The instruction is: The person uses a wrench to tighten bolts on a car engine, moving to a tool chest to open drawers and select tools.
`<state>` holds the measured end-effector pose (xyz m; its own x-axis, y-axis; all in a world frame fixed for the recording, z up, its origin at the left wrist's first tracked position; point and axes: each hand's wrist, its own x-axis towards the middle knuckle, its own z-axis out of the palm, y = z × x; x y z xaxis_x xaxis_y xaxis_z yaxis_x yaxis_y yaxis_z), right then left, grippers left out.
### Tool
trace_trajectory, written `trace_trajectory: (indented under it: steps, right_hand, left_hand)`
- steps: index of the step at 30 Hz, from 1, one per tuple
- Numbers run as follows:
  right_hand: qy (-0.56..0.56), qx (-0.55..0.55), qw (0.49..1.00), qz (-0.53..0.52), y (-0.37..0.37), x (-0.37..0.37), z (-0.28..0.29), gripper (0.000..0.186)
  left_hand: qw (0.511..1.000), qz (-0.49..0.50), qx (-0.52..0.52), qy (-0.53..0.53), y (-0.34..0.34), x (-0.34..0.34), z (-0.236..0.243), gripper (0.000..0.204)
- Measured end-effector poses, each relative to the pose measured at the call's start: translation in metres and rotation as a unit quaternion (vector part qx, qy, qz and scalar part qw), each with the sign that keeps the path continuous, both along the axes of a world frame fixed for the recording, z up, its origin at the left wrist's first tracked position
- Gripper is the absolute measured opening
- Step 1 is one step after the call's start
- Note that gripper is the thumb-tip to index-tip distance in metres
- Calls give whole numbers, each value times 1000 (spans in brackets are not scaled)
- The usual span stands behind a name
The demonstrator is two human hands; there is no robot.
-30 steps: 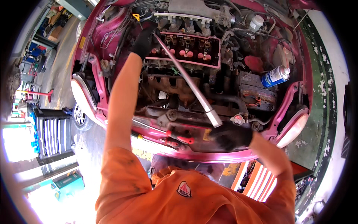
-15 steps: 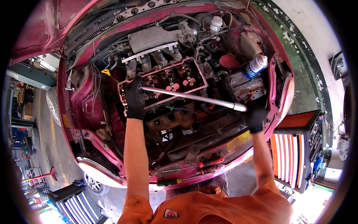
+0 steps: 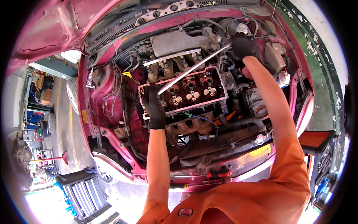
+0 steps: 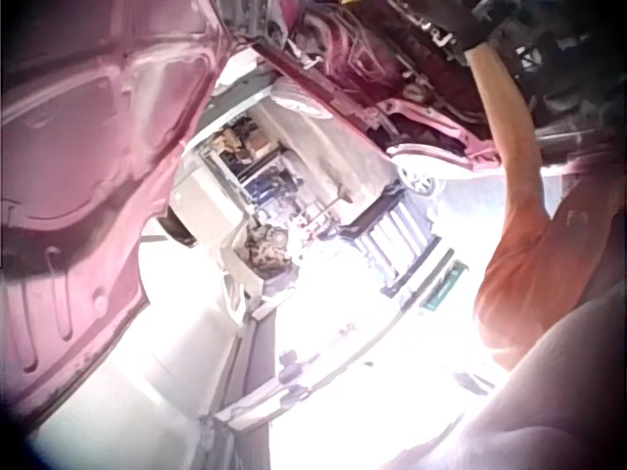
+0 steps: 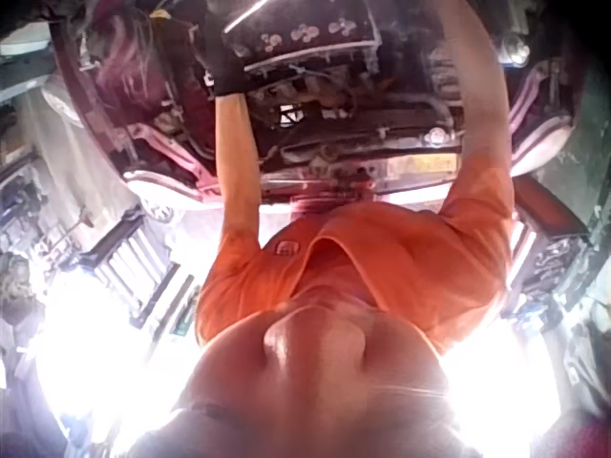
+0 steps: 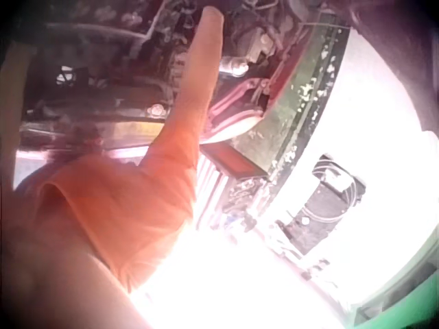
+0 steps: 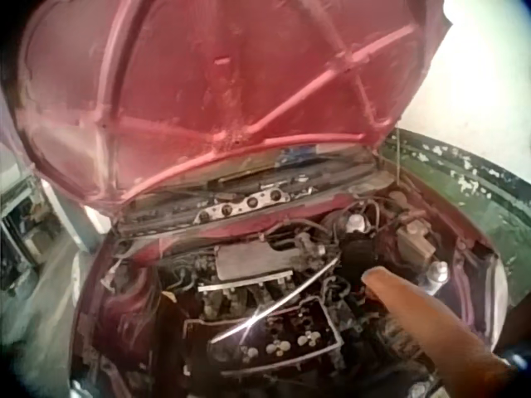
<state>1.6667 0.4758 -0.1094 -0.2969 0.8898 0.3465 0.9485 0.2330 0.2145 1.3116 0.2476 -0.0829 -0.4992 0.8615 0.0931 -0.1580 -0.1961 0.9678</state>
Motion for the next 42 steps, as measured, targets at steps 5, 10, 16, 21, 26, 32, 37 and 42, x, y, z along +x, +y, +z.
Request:
trace_trajectory:
  steps: [5,10,16,21,26,32,37,42]
  right_hand:
    - [37,-34,999,-2,-124,58,54,29]
    - [248,-530,800,-135,-337,73,113,31]
    - [549,-596,550,-203,-428,-16,102,23]
    - [627,-574,477,-223,-436,-68,67,23]
    - [657,-551,464,-222,-458,-107,45,27]
    - [706,-541,412,-200,-451,-86,43,23]
    - [674,-581,387,-241,-441,-67,73,20]
    - [779,-586,207,-86,-468,-176,28,27]
  left_hand:
    - [917,0,165,363,40,-15,46,10]
    - [860,-66,360,356,113,29,54,8]
    - [938,-339,5,-70,146,92,3,16]
    - [934,-343,-20,-100,167,93,-45,17]
    - [905,-409,-44,-106,172,92,-51,17]
    - [930,-367,-21,-29,170,94,-50,19]
    - [920,-389,-24,-26,168,100,-44,19]
    - [848,-527,-51,-2,187,97,-40,15]
